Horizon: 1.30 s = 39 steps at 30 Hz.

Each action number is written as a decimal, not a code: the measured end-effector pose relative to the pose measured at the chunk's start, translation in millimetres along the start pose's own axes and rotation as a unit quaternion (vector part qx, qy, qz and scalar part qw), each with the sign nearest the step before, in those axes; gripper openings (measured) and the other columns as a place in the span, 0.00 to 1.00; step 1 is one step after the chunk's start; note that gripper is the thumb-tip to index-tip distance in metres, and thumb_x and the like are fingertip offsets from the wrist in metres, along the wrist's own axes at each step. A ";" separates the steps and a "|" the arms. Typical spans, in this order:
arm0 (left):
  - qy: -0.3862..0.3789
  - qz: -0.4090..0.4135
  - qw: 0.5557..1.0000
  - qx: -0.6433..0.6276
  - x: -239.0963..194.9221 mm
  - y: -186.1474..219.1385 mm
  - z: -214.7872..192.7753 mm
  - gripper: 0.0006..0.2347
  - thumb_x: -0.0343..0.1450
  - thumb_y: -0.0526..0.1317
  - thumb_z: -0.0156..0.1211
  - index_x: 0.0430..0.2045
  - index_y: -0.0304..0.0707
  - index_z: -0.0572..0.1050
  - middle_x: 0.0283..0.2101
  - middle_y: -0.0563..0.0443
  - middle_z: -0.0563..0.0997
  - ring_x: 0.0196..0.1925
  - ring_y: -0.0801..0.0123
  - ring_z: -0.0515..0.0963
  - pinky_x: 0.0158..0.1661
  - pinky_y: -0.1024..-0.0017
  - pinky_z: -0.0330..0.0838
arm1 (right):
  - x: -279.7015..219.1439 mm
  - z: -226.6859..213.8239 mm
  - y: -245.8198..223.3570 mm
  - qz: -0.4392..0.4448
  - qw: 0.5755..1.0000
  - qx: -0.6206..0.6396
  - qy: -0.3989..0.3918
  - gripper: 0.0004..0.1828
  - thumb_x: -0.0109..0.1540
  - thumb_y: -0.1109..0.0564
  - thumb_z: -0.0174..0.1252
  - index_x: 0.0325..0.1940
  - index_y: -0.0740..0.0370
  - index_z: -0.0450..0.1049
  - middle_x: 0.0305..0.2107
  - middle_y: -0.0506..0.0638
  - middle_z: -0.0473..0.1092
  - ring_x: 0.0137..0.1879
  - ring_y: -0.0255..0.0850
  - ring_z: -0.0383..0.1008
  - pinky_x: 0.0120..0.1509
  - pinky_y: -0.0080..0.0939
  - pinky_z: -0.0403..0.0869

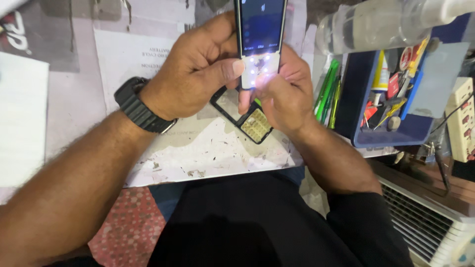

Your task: The person holds a small mobile phone and repeatedly presses its keypad while the screen lights up. They use a metal tool to probe the keypad area and continue pressing keys to test functionality.

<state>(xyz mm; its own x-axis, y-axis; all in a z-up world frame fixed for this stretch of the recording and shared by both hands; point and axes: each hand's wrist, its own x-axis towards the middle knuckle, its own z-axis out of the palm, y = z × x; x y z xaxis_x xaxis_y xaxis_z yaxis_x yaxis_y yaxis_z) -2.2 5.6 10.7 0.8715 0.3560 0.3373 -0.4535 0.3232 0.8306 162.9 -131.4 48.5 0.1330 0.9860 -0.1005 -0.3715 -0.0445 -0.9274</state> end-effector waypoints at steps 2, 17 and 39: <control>0.013 -0.010 1.000 0.004 0.3 1.1 2.2 0.24 0.83 0.43 0.55 0.70 0.26 0.56 0.46 0.47 0.83 0.35 0.73 0.85 0.37 0.82 0.76 | 0.2 1.3 -0.9 0.005 1.000 0.003 0.008 0.15 0.67 0.67 0.47 0.57 0.73 0.67 0.37 0.64 0.72 0.30 0.45 0.75 0.33 0.39 0.76; 0.040 -0.052 0.996 0.068 4.9 6.6 10.5 0.19 0.81 0.34 0.50 0.69 0.28 0.60 0.38 0.48 0.82 0.32 0.74 0.84 0.41 0.79 0.75 | 4.9 2.0 1.5 0.003 1.000 -0.015 0.014 0.17 0.64 0.68 0.41 0.56 0.72 0.68 0.36 0.62 0.72 0.30 0.43 0.74 0.32 0.38 0.74; 0.027 -0.015 0.995 0.092 -1.4 -3.1 2.1 0.17 0.83 0.35 0.51 0.67 0.27 0.61 0.42 0.50 0.82 0.37 0.78 0.84 0.38 0.82 0.76 | 2.7 -7.0 8.0 -0.005 1.000 -0.006 -0.001 0.15 0.67 0.67 0.44 0.57 0.73 0.68 0.36 0.67 0.73 0.28 0.45 0.75 0.30 0.39 0.75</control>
<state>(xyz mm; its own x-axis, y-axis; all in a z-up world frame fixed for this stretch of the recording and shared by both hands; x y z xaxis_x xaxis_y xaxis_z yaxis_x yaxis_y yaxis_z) -1.6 2.3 8.6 0.8707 0.3970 0.2904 -0.3807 0.1702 0.9089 166.6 -130.3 38.3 0.1349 0.9867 -0.0912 -0.3594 -0.0370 -0.9324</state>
